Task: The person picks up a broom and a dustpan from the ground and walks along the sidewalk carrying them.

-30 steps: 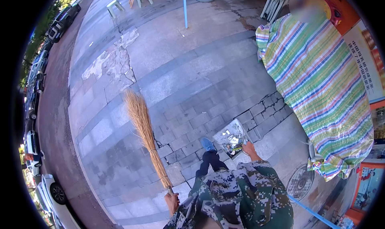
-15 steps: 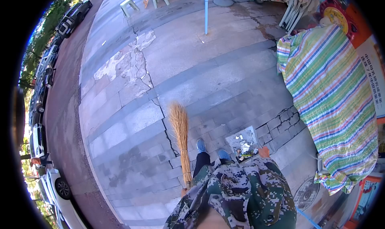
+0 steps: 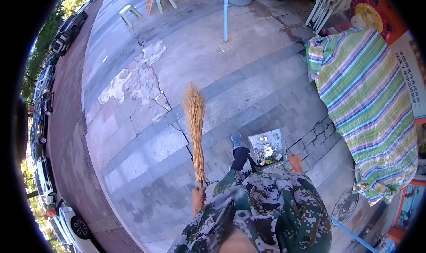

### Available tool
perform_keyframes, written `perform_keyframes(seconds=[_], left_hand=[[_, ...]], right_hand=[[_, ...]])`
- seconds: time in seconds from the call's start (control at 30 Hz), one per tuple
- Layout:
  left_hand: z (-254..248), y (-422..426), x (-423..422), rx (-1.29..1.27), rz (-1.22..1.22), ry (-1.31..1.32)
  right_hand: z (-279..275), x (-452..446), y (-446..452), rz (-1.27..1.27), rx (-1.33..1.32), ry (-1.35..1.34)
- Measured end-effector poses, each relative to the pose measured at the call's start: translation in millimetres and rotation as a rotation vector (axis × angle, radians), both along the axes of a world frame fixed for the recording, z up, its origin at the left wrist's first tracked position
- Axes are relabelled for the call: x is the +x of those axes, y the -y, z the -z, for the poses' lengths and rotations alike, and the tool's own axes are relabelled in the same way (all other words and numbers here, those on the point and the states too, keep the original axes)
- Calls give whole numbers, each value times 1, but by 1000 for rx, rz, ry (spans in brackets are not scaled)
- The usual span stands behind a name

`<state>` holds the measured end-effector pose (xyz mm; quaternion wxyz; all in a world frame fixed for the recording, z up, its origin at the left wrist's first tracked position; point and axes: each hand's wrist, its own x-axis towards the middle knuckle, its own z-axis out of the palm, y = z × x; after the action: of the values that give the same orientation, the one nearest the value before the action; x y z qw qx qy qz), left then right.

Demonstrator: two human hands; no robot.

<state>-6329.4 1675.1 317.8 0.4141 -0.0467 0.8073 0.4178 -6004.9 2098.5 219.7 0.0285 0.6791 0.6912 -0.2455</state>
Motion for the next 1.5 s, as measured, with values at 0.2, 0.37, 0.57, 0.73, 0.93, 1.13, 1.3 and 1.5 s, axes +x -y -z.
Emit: perform_keyframes(seconds=[0.2,0.37,0.57,0.73,0.93,1.13,1.3,1.5], left_hand=[[-27,-76,-69,25,-31,48],[-37,-143,-122,-71,172,0],[-89,-230,-290,79,-162,306],[-99,-287,-414,-36,-6,163],[-83,-377,-520,-70,179,-120],[20,-531,-592,-304,572,-293],[71,-440,-519,-474,1091,-26],[-105,-331,-554,-622,1288,24]], right_hand=[[58,-71,-50,102,-144,74],[31,-151,-93,119,-218,79],[-7,-305,-154,34,-274,88],[-6,-377,-198,-26,-273,62],[-11,-444,-253,-67,-278,56],[2,-509,-360,-58,-290,37],[1,-506,-376,-73,-326,110],[-19,-494,-384,47,-361,149]])
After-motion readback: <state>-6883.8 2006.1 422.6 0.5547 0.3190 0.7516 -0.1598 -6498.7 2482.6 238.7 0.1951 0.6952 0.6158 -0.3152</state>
